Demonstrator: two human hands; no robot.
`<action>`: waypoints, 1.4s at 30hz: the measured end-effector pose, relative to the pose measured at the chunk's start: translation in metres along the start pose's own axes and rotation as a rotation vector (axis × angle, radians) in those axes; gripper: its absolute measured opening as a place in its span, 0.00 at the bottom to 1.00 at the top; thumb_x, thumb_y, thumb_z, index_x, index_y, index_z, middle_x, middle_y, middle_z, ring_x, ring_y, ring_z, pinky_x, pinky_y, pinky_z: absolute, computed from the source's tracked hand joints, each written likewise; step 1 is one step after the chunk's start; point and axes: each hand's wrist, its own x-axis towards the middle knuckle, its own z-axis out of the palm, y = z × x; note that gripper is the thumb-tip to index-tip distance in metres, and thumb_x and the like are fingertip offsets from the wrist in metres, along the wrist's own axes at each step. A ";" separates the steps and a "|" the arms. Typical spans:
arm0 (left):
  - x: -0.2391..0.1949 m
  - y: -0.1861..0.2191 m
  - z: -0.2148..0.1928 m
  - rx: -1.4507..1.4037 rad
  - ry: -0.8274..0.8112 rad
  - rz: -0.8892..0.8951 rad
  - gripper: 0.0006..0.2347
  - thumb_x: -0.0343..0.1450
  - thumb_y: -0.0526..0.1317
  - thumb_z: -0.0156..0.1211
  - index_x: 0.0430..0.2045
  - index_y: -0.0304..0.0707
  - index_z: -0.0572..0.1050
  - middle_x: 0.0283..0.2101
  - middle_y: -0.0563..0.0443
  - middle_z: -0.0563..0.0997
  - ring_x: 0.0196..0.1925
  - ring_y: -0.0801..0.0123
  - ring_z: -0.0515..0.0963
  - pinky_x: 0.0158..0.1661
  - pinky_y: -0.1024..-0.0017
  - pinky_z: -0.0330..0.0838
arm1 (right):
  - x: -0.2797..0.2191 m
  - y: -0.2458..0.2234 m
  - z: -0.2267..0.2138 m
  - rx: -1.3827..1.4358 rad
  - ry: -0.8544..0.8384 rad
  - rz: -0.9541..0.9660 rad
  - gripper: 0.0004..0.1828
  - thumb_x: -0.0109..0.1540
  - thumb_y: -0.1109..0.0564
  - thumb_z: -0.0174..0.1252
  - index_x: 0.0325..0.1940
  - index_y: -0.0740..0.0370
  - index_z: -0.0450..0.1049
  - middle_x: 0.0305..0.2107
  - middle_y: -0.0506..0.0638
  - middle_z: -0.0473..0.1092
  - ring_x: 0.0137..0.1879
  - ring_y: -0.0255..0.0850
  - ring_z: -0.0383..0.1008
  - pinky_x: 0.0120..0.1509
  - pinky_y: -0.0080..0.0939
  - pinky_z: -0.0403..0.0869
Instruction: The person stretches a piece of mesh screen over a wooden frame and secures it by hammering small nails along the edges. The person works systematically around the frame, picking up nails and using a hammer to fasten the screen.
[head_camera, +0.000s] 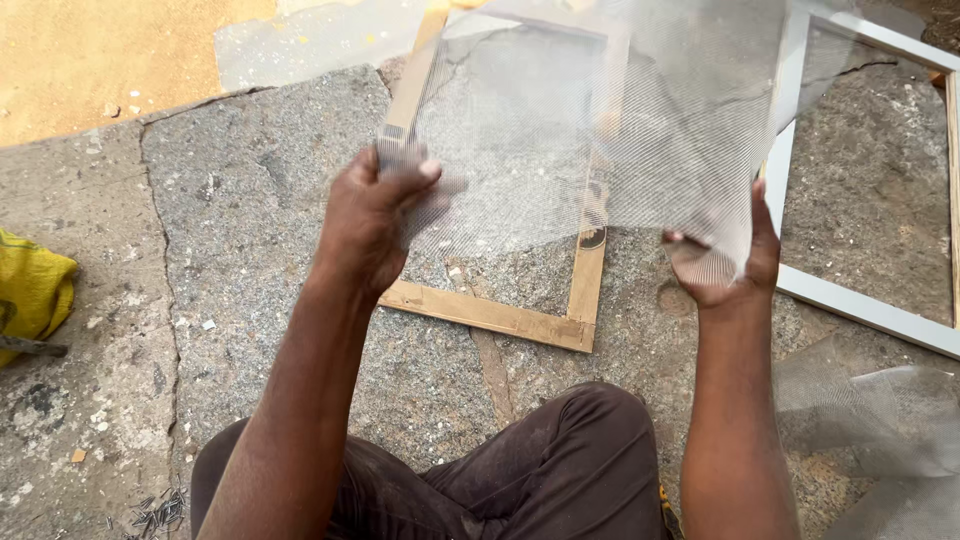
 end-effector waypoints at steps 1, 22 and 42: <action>-0.021 -0.003 -0.007 -0.139 0.066 -0.124 0.22 0.71 0.28 0.60 0.59 0.18 0.61 0.49 0.30 0.74 0.52 0.46 0.80 0.43 0.73 0.87 | -0.020 -0.006 0.004 0.020 0.075 0.015 0.38 0.70 0.55 0.66 0.78 0.69 0.56 0.61 0.65 0.66 0.66 0.59 0.71 0.59 0.60 0.78; 0.179 0.120 0.015 0.169 0.188 -0.132 0.08 0.74 0.30 0.57 0.37 0.16 0.78 0.31 0.32 0.84 0.25 0.65 0.84 0.22 0.79 0.80 | 0.165 -0.162 0.157 -1.071 0.519 -0.117 0.15 0.63 0.66 0.65 0.51 0.79 0.73 0.42 0.65 0.77 0.37 0.45 0.87 0.35 0.40 0.85; 0.122 -0.062 -0.106 0.389 0.054 0.186 0.12 0.71 0.27 0.62 0.29 0.39 0.61 0.49 0.45 0.84 0.27 0.79 0.70 0.25 0.82 0.72 | 0.086 -0.008 0.090 -0.848 0.412 -0.066 0.32 0.57 0.64 0.67 0.66 0.60 0.69 0.41 0.49 0.79 0.23 0.27 0.66 0.18 0.23 0.68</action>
